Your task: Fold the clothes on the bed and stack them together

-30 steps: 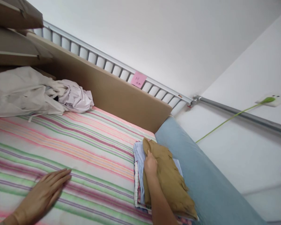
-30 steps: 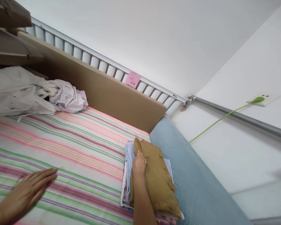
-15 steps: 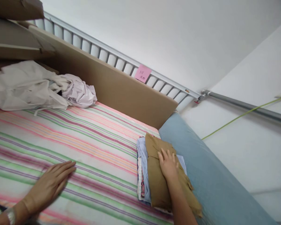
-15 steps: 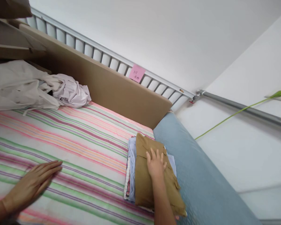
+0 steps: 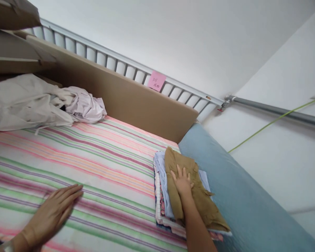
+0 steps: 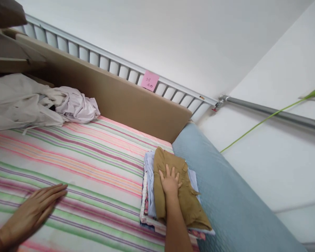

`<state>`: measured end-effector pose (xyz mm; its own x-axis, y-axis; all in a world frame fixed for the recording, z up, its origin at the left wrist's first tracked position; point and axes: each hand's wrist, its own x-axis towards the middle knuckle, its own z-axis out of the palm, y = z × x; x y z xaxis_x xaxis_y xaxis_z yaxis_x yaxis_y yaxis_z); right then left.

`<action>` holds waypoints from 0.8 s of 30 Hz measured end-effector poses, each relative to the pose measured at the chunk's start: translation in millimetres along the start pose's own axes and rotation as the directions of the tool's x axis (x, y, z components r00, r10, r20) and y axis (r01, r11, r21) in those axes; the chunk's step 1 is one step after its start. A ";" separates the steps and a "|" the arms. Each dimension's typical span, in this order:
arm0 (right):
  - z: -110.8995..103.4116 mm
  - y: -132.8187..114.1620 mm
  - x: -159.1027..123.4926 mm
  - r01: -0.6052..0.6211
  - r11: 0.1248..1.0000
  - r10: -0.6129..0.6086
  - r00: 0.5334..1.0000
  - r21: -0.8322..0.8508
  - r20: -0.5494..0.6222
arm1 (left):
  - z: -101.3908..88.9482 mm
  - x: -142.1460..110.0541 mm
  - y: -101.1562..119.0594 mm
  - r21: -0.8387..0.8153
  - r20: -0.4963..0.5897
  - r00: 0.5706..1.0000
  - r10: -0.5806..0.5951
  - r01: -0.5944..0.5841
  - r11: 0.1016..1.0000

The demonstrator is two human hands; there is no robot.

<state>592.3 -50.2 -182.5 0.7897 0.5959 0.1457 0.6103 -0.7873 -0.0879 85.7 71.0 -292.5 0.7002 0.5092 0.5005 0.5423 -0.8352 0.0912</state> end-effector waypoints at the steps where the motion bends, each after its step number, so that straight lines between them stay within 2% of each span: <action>1: -6.0 0.1 -1.7 0.002 1.000 -0.002 1.000 0.002 0.020 | -0.2 0.0 0.4 -0.001 -0.001 1.000 -0.005 0.005 1.000; 3: -20.3 0.8 -9.1 -0.004 1.000 0.004 0.999 -0.004 0.032 | -1.1 0.1 1.3 -0.007 0.005 1.000 -0.023 0.023 1.000; 7: -36.8 4.8 -40.0 0.003 0.996 -0.015 0.991 -0.090 -0.136 | -1.8 0.8 2.7 -0.044 0.012 0.998 -0.060 0.061 0.997; 8: -35.3 5.5 -48.6 0.000 0.993 -0.015 0.992 -0.117 -0.125 | -1.8 1.0 2.9 -0.054 0.014 0.998 -0.066 0.066 0.996; 10: -28.8 5.6 -61.6 -0.005 0.987 0.000 1.000 -0.163 -0.029 | -1.9 1.6 3.7 -0.067 0.015 0.997 -0.077 0.078 0.995; 13: -26.7 1.5 -66.3 0.001 0.986 0.012 0.997 -0.167 0.077 | -4.3 2.5 6.2 -0.081 0.017 0.996 -0.088 0.089 0.993; 15: -37.1 -3.9 -66.9 -0.010 0.990 0.022 0.996 -0.138 0.089 | -7.0 3.1 8.4 -0.100 0.016 0.995 -0.097 0.099 0.990; 17: -49.9 -10.7 -78.3 -0.016 0.992 0.018 1.000 -0.126 0.019 | -9.3 3.9 10.0 -0.123 0.013 0.994 -0.110 0.111 0.986; 19: -53.5 -18.2 -108.9 0.039 0.993 -0.053 0.990 -0.111 -0.128 | -10.8 5.2 10.8 -0.150 0.004 0.993 -0.115 0.114 0.982; 21: -40.9 -26.0 -158.0 0.189 0.979 -0.202 0.951 -0.077 -0.233 | -11.9 7.2 11.4 -0.183 -0.009 0.994 -0.111 0.108 0.977; 22: -29.3 -30.2 -186.6 0.284 0.957 -0.289 0.929 -0.058 -0.231 | -13.0 8.3 12.2 -0.200 -0.013 0.993 -0.114 0.109 0.974; 24: -2.3 -40.4 -242.7 0.506 0.861 -0.506 0.848 -0.040 -0.158 | -17.6 9.8 16.0 -0.222 -0.002 0.991 -0.133 0.130 0.966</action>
<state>375.8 -163.4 -212.1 0.3510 0.8788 0.3234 0.9231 -0.3826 0.0377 93.0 59.0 -271.0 0.6204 0.6157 0.4858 0.5120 -0.7872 0.3438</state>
